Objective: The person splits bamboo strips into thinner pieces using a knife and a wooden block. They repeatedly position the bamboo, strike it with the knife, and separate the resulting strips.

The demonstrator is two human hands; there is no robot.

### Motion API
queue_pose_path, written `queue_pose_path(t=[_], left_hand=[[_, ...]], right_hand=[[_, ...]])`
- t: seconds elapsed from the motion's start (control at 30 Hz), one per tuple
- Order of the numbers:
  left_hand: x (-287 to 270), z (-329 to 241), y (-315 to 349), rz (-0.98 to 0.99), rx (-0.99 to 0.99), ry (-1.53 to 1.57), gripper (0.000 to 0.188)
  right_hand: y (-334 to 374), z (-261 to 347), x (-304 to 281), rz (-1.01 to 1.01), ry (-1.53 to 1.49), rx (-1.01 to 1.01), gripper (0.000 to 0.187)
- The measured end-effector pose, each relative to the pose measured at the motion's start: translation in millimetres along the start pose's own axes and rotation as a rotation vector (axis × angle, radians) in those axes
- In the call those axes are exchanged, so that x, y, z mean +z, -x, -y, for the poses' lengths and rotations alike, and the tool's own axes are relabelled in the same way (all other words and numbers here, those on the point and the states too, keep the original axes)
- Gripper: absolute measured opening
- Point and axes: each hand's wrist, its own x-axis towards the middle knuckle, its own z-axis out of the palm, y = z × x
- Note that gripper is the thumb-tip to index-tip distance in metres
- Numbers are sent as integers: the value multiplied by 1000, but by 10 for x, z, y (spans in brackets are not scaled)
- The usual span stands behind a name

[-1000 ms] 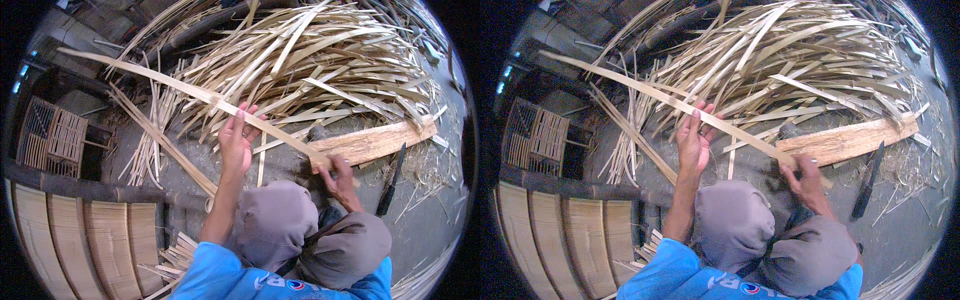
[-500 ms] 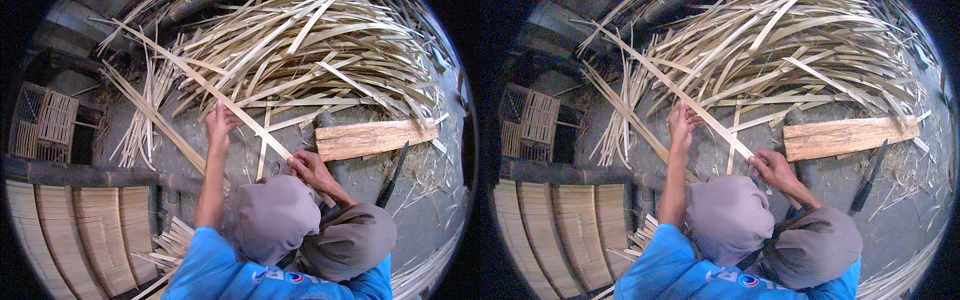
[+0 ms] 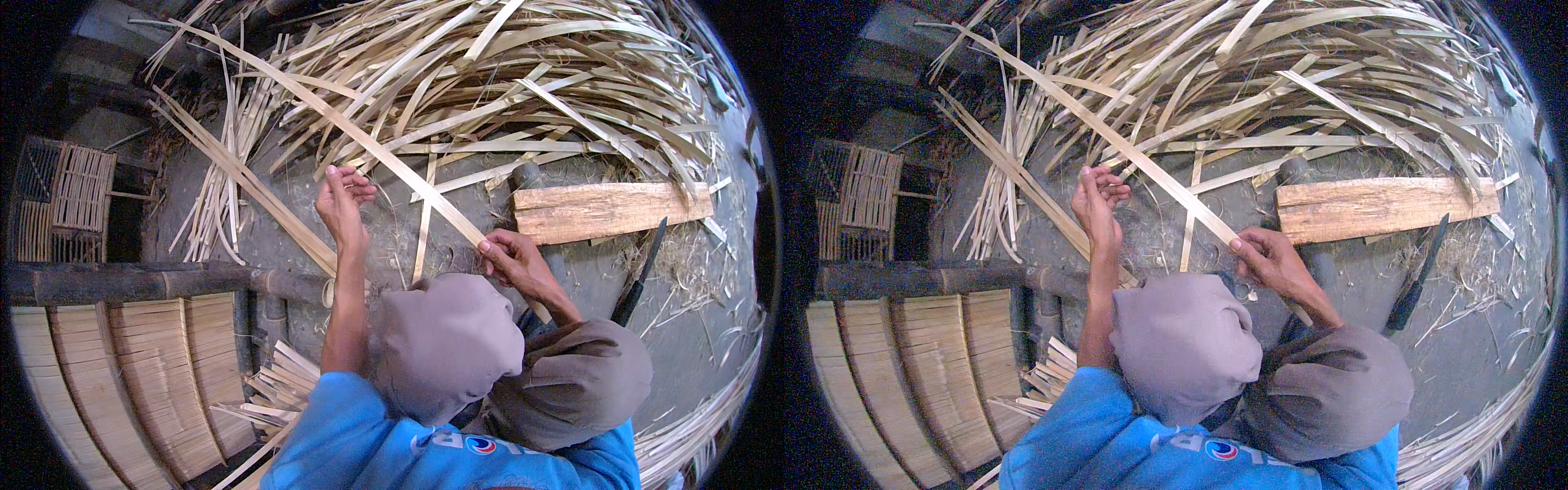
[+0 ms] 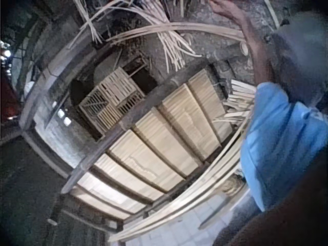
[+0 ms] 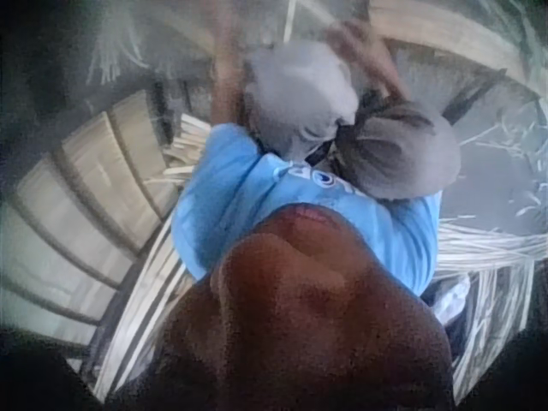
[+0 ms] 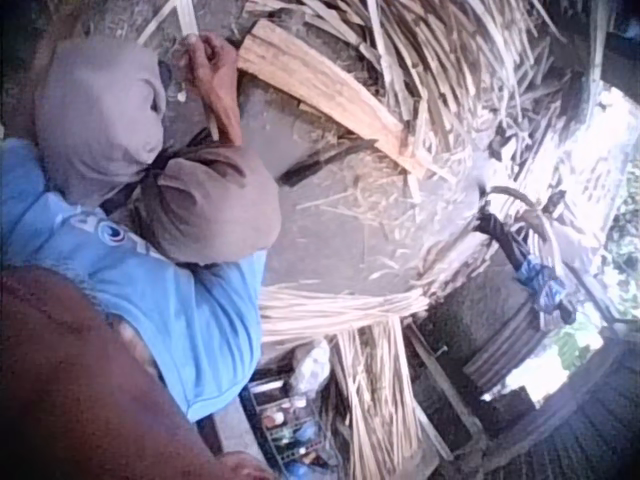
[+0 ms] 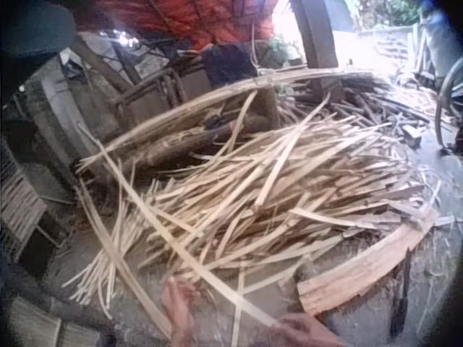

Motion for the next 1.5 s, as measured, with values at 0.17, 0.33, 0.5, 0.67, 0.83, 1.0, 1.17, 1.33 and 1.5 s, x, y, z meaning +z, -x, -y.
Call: queue_pose_path(t=[0.17,0.33,0.5,0.67,0.83,1.0,1.17,1.33,1.5], left_hand=[[217,-140,16,89,-4,22,56],[480,-243,23,142,-33,79,61],[491,-86,-38,197,59,-47,47],[347,-154,-156,186,255,-370,36],[53,-149,-186,-23,234,-45,31],[226,176,559,589,-398,-82,32],[543,148,1024,648,-145,167,35],[186,-212,889,638,-50,18,39],[-330,-573,545,416,-177,-53,43]], right_hand=[[121,73,-164,-49,-8,11,28],[247,59,-223,-44,-45,39,27],[285,-55,-265,-21,-44,3,27],[332,-122,-356,-53,0,-21,27],[302,-108,-310,-24,15,-36,27],[177,-233,-111,-68,92,-97,30],[73,-299,63,-150,253,-286,30],[75,-310,19,-224,338,-402,33],[142,-172,10,-193,289,-278,32]])
